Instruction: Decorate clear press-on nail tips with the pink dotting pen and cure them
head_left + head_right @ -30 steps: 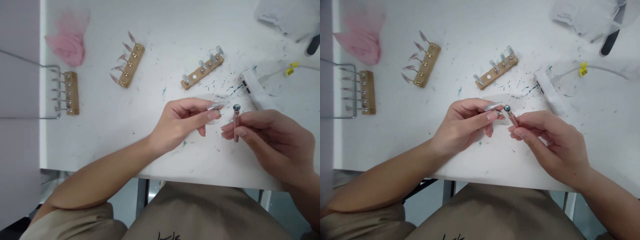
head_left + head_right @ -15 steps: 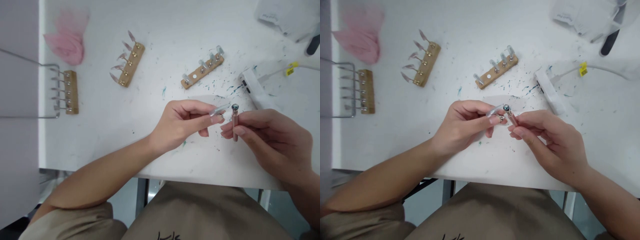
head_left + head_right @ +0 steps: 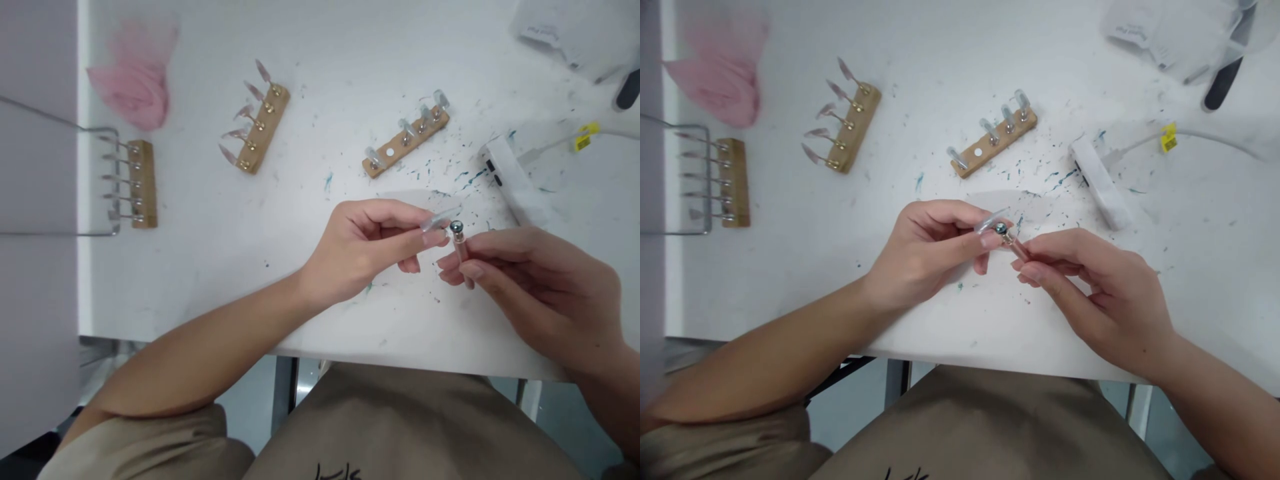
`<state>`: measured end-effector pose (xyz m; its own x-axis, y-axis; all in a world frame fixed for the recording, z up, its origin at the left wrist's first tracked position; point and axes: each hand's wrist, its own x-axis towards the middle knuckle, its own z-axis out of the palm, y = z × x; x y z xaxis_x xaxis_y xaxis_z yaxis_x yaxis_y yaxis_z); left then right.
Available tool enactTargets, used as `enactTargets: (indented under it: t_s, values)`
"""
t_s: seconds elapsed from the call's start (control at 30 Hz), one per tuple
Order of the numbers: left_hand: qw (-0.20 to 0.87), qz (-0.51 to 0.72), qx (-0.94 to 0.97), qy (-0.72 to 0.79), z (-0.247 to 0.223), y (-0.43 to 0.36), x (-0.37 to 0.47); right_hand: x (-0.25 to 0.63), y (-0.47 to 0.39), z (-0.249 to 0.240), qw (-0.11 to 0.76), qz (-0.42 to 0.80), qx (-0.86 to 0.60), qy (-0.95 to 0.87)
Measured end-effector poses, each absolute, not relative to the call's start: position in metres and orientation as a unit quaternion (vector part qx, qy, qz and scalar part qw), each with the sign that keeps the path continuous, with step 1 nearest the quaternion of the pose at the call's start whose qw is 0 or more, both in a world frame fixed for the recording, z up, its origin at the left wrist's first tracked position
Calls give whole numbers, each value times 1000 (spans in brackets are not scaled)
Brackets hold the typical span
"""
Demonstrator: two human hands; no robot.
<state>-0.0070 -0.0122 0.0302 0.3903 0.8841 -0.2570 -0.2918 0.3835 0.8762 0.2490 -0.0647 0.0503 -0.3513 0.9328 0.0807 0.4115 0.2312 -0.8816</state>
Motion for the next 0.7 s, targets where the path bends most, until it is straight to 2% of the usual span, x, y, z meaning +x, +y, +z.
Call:
enactTargets:
  t_s: [0.27,0.7]
  values:
    - [741,396,385,382,30,-11,-10,250,-66,50,298,410,-473,-721]
    - [742,397,377,386,31,-13,-9,245,-60,52,330,447,-482,-677]
